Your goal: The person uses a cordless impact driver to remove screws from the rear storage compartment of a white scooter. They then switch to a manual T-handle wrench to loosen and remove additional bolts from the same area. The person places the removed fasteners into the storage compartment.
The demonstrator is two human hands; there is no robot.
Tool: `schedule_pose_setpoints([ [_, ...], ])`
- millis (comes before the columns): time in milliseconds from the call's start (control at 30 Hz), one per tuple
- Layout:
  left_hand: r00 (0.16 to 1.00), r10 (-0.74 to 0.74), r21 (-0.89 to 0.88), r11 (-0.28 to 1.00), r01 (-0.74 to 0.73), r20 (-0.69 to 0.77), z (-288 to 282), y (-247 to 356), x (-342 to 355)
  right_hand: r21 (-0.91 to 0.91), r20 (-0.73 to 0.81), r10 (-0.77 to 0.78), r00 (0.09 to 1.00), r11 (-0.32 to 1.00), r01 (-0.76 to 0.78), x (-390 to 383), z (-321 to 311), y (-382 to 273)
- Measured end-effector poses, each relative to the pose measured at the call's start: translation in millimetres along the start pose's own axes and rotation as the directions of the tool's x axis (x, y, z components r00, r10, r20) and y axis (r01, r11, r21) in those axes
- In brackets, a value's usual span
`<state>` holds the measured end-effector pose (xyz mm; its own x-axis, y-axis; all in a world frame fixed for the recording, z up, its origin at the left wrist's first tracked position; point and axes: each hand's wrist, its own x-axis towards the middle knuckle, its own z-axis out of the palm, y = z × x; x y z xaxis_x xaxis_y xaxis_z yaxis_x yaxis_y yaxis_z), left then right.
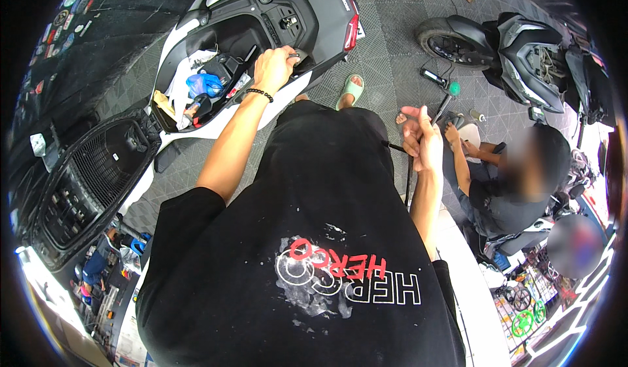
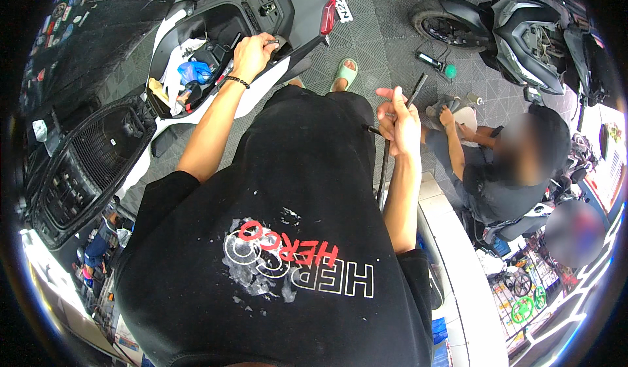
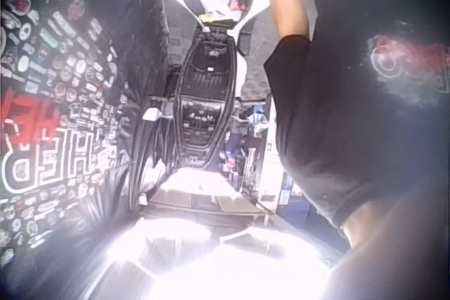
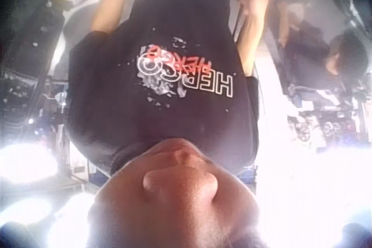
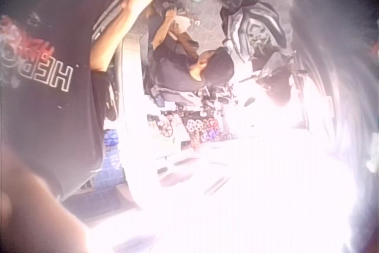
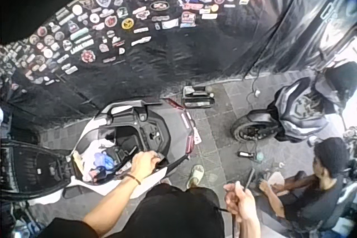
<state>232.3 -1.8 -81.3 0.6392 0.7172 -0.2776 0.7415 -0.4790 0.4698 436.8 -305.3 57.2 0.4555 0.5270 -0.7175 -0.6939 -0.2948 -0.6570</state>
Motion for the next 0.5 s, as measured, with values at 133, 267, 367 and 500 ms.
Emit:
schedule_pose_setpoints([
  [133,1.0,-0.003,-0.076,0.997,0.001,-0.031,6,-7,4,-0.018,0.018,0.019,1.0,1.0,-0.019,7,0,-7],
  [267,1.0,-0.008,-0.006,1.0,0.008,0.011,4,2,3,-0.036,0.02,0.019,1.0,0.999,-0.018,11,0,-11],
  [367,0.991,0.116,0.024,0.993,-0.115,-0.065,5,-2,-3,-0.04,0.02,0.02,1.0,0.999,-0.019,13,1,-13],
  [500,0.981,0.136,-0.026,0.99,-0.141,-0.14,4,-3,-9,-0.041,0.024,0.024,0.999,0.999,-0.023,17,-1,-14],
])
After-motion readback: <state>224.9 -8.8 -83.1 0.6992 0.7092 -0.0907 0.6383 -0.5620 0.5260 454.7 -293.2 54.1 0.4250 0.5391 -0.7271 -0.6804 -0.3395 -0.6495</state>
